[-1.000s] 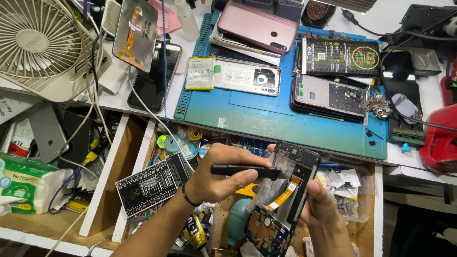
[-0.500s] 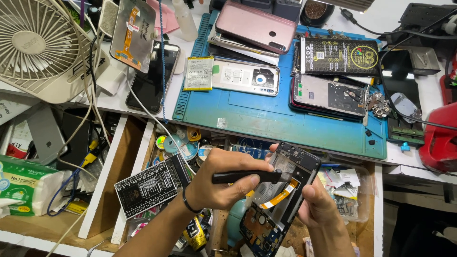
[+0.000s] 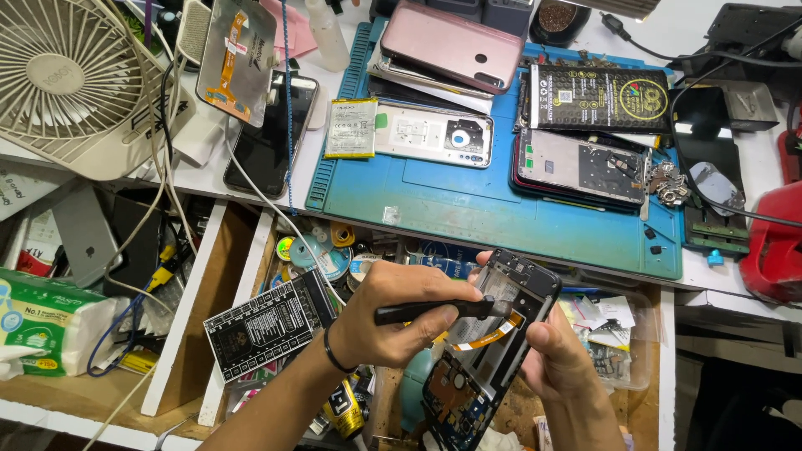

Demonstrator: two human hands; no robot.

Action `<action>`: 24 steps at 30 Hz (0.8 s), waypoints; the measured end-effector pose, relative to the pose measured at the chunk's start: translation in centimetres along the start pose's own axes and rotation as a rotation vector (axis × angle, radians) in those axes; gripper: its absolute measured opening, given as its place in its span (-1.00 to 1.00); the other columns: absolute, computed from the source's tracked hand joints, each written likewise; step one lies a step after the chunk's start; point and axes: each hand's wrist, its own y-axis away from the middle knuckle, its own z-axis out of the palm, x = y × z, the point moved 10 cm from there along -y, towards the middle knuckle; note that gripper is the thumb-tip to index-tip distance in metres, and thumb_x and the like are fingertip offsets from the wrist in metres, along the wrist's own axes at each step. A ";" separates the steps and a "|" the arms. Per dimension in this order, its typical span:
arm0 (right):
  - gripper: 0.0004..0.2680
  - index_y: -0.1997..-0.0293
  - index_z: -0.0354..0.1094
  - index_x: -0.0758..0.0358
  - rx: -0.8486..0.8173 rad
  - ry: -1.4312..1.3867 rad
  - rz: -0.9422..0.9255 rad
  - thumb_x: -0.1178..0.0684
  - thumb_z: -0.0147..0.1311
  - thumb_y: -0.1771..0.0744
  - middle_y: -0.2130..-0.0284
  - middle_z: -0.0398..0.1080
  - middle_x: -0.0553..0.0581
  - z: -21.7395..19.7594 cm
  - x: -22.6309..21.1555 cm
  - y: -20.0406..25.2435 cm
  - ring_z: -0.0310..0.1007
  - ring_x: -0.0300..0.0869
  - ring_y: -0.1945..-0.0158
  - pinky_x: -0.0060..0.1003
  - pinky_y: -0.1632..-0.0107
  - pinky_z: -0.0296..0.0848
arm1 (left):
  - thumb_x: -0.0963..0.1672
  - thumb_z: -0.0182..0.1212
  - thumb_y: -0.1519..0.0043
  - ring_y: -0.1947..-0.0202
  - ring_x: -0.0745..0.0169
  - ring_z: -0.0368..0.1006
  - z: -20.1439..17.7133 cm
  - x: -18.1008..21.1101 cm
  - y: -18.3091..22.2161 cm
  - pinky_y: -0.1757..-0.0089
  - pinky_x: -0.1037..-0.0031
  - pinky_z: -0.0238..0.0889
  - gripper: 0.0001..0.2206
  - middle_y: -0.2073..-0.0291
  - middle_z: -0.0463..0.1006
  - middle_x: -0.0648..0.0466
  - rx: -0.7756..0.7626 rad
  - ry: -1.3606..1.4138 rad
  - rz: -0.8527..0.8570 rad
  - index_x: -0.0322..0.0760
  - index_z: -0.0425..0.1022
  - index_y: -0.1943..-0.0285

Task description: The person is disassembling a smartphone by prying off the back cover and removing internal screws with a screwdriver.

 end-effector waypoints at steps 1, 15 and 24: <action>-0.20 -0.42 0.03 0.42 0.000 0.000 -0.002 -0.16 0.63 -0.20 -0.07 0.43 0.28 0.1 -0.1 -0.1 0.49 0.08 -0.12 0.01 -0.18 0.47 | -0.20 0.14 -0.27 0.23 0.06 0.69 0.0 0.0 0.0 0.11 0.38 0.52 -0.80 0.18 0.70 -0.08 -0.001 0.000 0.001 -0.31 0.57 -0.04; -0.24 -0.45 -0.04 0.45 -0.042 -0.069 -0.005 -0.09 0.57 -0.26 -0.12 0.40 0.32 0.3 0.2 -0.1 0.47 0.09 -0.17 0.03 -0.22 0.45 | -0.14 0.10 -0.31 0.30 0.13 0.65 -0.2 -0.3 0.1 0.22 0.47 0.47 -0.78 0.14 0.69 -0.04 0.007 -0.014 -0.025 -0.31 0.58 -0.04; -0.26 -0.40 0.08 0.41 0.075 -0.031 -0.022 -0.15 0.56 -0.21 -0.03 0.44 0.33 -0.8 0.7 -0.3 0.52 0.09 -0.06 0.07 -0.10 0.54 | -0.17 -0.03 -0.27 0.02 -0.06 0.60 -0.4 0.4 -0.6 -0.07 0.22 0.52 -0.77 0.06 0.61 -0.15 0.038 0.064 -0.006 -0.39 0.53 0.05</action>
